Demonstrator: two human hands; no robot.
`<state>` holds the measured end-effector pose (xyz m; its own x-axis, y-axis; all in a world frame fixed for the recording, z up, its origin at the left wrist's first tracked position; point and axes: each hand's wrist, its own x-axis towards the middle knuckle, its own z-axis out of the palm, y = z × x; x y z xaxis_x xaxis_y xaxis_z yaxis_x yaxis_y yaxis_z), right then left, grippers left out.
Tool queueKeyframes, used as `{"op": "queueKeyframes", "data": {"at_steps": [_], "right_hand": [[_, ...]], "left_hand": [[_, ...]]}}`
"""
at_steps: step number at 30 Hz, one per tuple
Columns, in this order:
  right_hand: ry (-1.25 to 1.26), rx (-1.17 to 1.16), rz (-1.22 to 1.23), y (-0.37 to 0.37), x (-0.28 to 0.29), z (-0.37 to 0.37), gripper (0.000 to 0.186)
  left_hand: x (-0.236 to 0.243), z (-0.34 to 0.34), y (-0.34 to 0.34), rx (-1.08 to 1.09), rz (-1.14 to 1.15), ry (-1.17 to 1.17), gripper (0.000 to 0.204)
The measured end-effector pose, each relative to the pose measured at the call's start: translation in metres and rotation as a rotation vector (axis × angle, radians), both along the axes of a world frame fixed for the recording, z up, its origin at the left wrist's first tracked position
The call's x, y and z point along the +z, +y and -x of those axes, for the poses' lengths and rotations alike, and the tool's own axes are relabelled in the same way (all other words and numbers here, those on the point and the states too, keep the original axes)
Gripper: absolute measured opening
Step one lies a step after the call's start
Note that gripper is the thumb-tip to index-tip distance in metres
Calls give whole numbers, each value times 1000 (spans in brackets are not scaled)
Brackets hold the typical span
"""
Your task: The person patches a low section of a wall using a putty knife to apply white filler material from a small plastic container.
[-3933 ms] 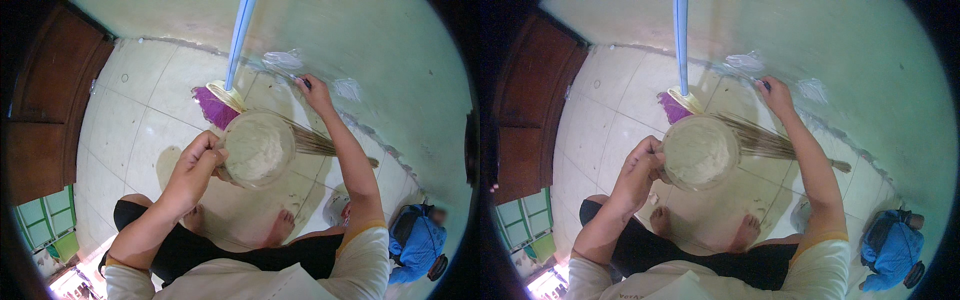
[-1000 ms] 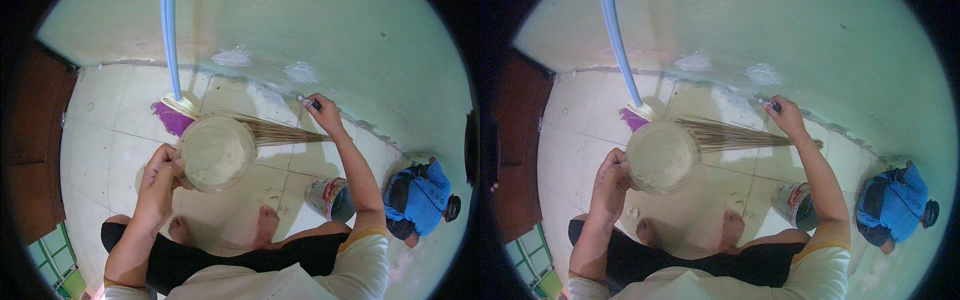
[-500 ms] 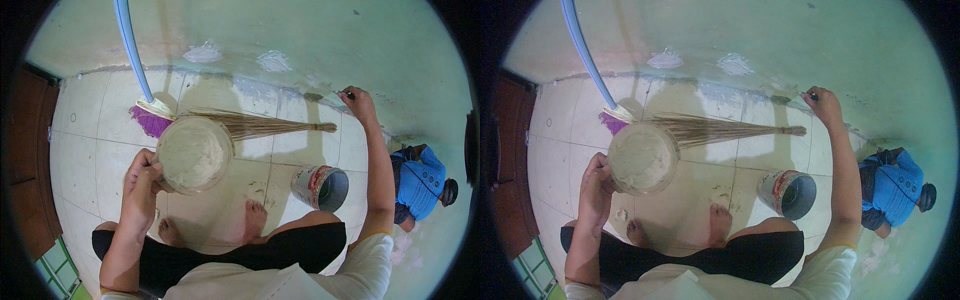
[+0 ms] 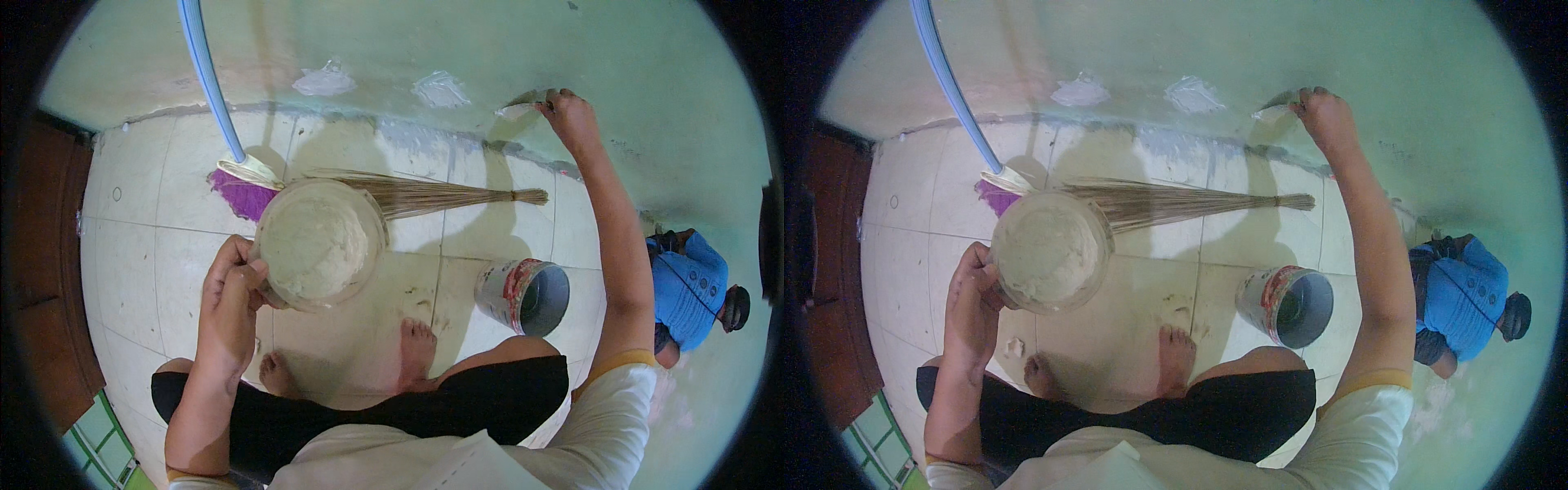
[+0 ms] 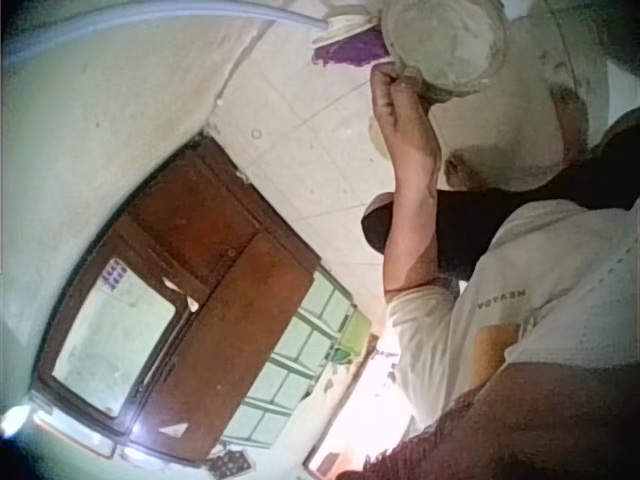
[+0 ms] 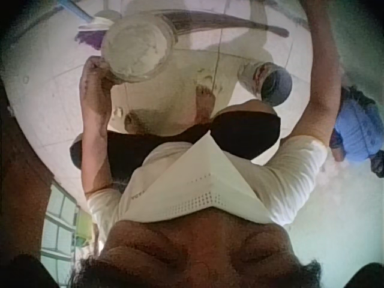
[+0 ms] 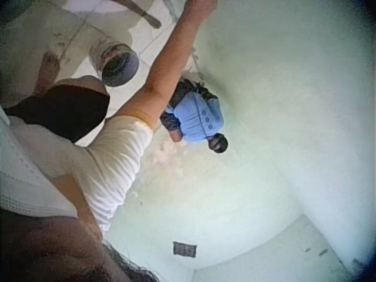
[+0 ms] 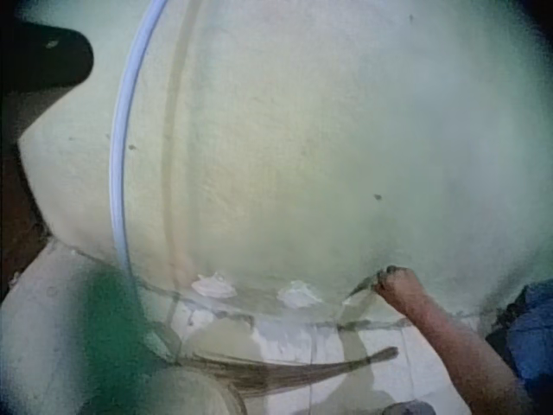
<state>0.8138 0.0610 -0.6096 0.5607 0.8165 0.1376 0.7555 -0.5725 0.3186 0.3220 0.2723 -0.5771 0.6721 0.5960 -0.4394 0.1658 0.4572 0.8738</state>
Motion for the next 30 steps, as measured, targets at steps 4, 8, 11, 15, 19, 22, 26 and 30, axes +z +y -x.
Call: {"op": "queueKeyframes", "data": {"at_steps": [4, 8, 11, 15, 19, 22, 26, 30], "right_hand": [[-6, -72, 22, -6, 4, 7, 31], [47, -92, 9, -21, 28, 20, 34], [196, -216, -48, -35, 43, 33, 34], [878, -674, -305, -59, 32, 36, 28], [1391, -892, -674, -51, 13, 43, 17], [1480, -951, -785, -25, 9, 30, 12], [1526, -891, -905, 17, -2, 15, 10], [1400, -823, -1120, 51, -24, 12, 11]], "left_hand": [[-1, 2, -1, 22, 9, 18, 4], [-4, 6, 7, 19, -15, 45, 5], [0, 10, 9, 20, -31, 53, 5], [5, 14, 5, -15, 22, 47, 4], [16, 25, -1, -61, 78, 90, 3], [19, 32, -6, -70, 88, 57, 3], [30, 36, -8, -110, 73, 1, 5], [37, 39, -2, -131, 68, -43, 6]]}}
